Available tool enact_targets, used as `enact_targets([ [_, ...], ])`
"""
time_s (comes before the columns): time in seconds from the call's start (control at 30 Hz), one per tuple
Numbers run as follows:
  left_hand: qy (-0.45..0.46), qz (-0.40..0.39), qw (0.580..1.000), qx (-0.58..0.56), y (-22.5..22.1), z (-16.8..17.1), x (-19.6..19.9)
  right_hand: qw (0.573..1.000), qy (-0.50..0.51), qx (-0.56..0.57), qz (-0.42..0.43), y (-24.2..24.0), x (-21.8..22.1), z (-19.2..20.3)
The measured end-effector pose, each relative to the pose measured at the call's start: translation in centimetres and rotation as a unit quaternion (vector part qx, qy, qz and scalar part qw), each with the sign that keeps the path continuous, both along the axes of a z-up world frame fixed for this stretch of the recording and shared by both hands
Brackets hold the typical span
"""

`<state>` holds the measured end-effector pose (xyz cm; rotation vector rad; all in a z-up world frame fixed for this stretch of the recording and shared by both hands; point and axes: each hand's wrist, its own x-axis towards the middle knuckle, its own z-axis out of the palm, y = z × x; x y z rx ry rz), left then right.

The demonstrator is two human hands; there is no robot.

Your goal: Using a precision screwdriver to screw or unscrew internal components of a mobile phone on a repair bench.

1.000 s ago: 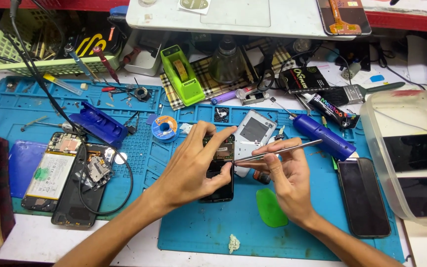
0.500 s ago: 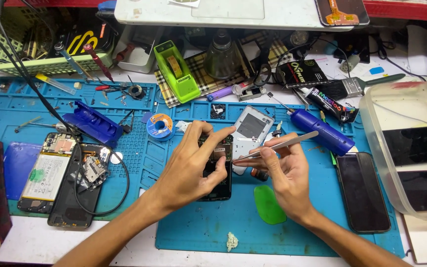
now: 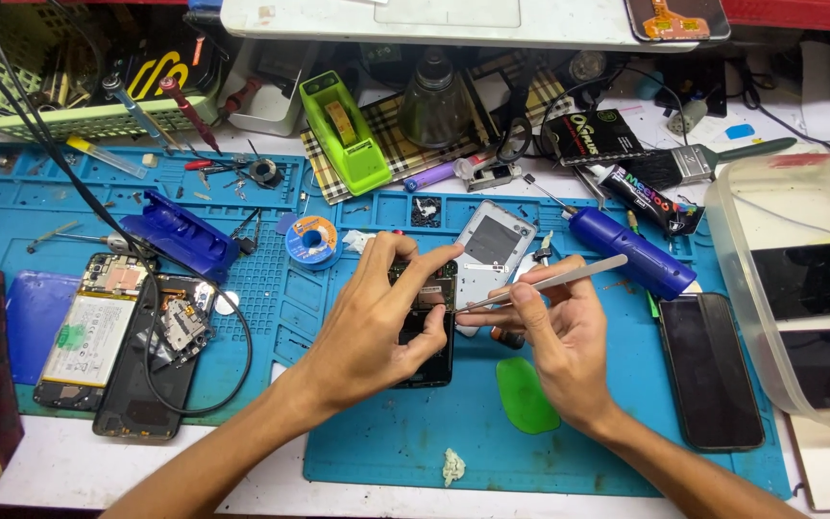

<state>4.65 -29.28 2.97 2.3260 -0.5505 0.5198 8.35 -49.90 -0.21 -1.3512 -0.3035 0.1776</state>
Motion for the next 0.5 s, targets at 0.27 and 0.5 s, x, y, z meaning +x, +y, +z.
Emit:
enact_targets([
  [0.27, 0.001, 0.001, 1.0, -0.005, -0.05, -0.08, 0.03, 1.0, -0.007, -0.002, 0.0, 0.02, -0.06, 0.08],
  [0.5, -0.001, 0.007, 1.0, -0.006, -0.11, -0.22, 0.06, 1.0, -0.003, 0.015, 0.004, 0.03, 0.01, -0.09],
])
